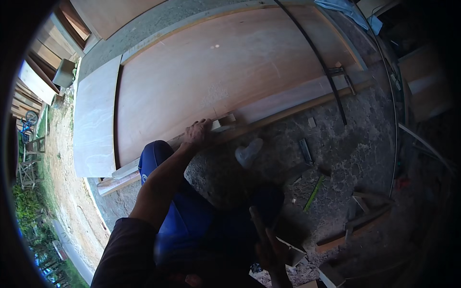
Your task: The person assembles a wooden frame by hammering nails into a thin strip of wood attached to a larger plywood sheet. They use a hammer to secure the strip and a hand saw to trim the excess length of the strip flush with the plywood edge.
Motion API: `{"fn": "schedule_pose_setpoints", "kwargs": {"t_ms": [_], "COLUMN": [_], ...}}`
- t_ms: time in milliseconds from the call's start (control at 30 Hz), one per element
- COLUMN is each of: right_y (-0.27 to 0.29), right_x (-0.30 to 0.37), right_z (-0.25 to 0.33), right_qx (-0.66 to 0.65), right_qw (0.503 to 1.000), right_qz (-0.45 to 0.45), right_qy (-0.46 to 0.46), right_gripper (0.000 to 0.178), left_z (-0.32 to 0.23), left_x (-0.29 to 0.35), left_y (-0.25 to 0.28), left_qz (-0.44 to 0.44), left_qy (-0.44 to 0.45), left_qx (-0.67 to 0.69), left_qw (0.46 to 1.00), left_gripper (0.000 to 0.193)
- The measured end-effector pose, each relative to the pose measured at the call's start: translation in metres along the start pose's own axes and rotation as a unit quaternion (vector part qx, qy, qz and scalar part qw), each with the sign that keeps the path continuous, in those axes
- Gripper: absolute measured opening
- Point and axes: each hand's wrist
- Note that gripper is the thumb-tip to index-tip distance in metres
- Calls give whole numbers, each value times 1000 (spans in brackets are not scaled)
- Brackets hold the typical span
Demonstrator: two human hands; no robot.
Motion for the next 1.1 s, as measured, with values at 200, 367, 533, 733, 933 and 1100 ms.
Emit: {"fn": "schedule_pose_setpoints", "kwargs": {"t_ms": [200,367,533,733,933,1100], "right_y": [-55,4,-22,-48,5,-49], "right_x": [-157,-50,-47,-147,-20,-174], "right_z": [55,-5,21,37,-16,22], "right_qx": [248,300,301,254,405,190], "right_qw": [918,909,904,909,870,934], "right_qz": [-83,-71,-77,-86,-56,-78], "right_qy": [299,279,294,318,276,292], "right_gripper": [48,48,48,50,61,49], "left_z": [-5,-8,10,3,4,-2], "left_x": [-18,-15,-16,-8,-14,-17], "left_y": [20,26,-8,17,10,9], "left_qz": [-40,-8,-39,-38,-32,-54], "left_qy": [-1,-7,-2,-23,-24,-30], "left_qx": [6,4,32,5,-7,-9], "left_qw": [999,1000,999,999,999,998], "left_gripper": [62,60,49,42,26,22]}}
Point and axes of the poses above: each hand's wrist, its own x-axis away from the middle knuckle, its own y-axis out of the back of the hand, z = x × y, and after that the axes turned 11 degrees about -x, right-handed
